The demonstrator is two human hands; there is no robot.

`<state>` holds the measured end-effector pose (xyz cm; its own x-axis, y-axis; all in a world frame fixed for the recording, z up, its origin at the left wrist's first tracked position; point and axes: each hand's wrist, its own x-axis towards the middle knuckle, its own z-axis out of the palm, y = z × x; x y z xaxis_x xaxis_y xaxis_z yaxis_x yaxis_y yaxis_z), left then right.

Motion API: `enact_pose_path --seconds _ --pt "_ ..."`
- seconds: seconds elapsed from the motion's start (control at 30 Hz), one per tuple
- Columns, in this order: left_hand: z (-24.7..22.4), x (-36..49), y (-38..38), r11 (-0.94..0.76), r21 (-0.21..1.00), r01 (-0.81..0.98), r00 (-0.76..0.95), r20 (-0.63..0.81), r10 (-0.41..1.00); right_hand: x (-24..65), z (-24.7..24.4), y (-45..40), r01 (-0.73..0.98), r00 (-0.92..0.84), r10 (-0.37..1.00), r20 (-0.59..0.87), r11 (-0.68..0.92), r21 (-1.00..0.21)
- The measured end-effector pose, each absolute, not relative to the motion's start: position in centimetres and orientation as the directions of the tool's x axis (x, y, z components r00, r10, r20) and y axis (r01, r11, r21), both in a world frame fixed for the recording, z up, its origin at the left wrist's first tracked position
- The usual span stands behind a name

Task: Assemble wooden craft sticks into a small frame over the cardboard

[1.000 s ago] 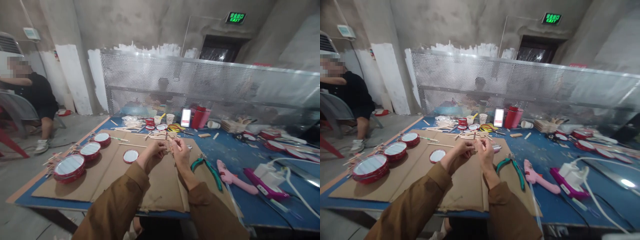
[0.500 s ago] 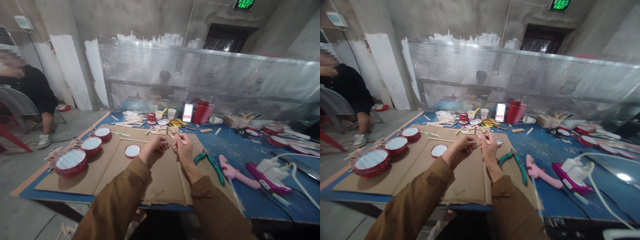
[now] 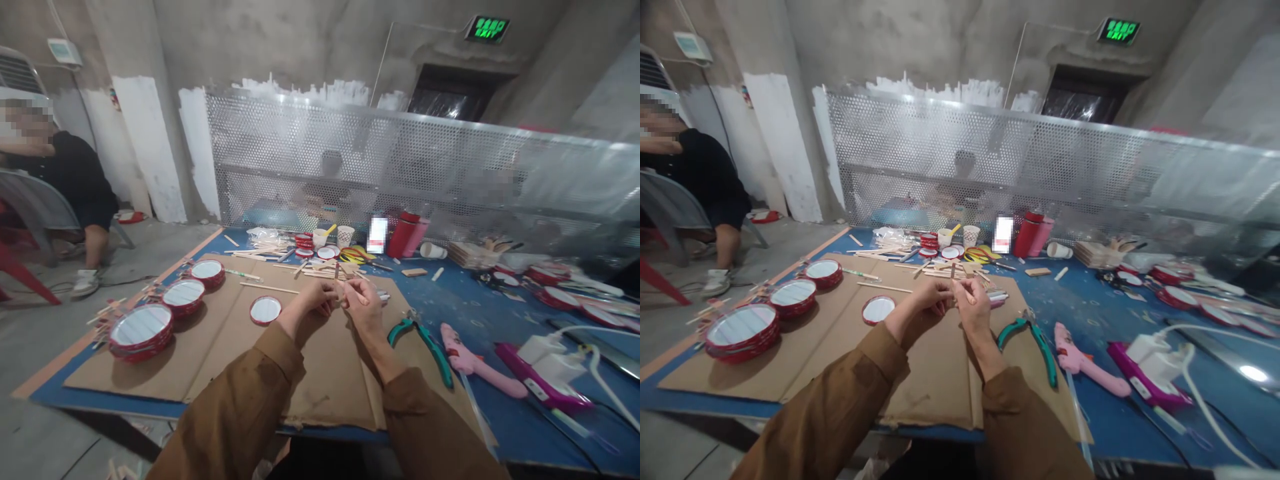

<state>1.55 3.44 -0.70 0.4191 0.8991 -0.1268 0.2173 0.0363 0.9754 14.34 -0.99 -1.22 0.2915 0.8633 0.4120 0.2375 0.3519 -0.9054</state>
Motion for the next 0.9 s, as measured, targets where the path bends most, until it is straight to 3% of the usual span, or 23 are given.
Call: enact_pose_path --seconds 0.4,0.9 --pt "-0.8 1.4 3.6 0.033 0.979 0.199 0.422 -0.116 0.899 14.3 -0.9 -1.2 0.257 0.282 0.863 0.419 0.353 -0.9" --pt "-1.5 1.6 4.3 0.009 0.977 0.213 0.415 -0.099 0.905 14.5 -0.7 -1.2 0.43 0.228 0.824 0.519 0.393 -0.813"
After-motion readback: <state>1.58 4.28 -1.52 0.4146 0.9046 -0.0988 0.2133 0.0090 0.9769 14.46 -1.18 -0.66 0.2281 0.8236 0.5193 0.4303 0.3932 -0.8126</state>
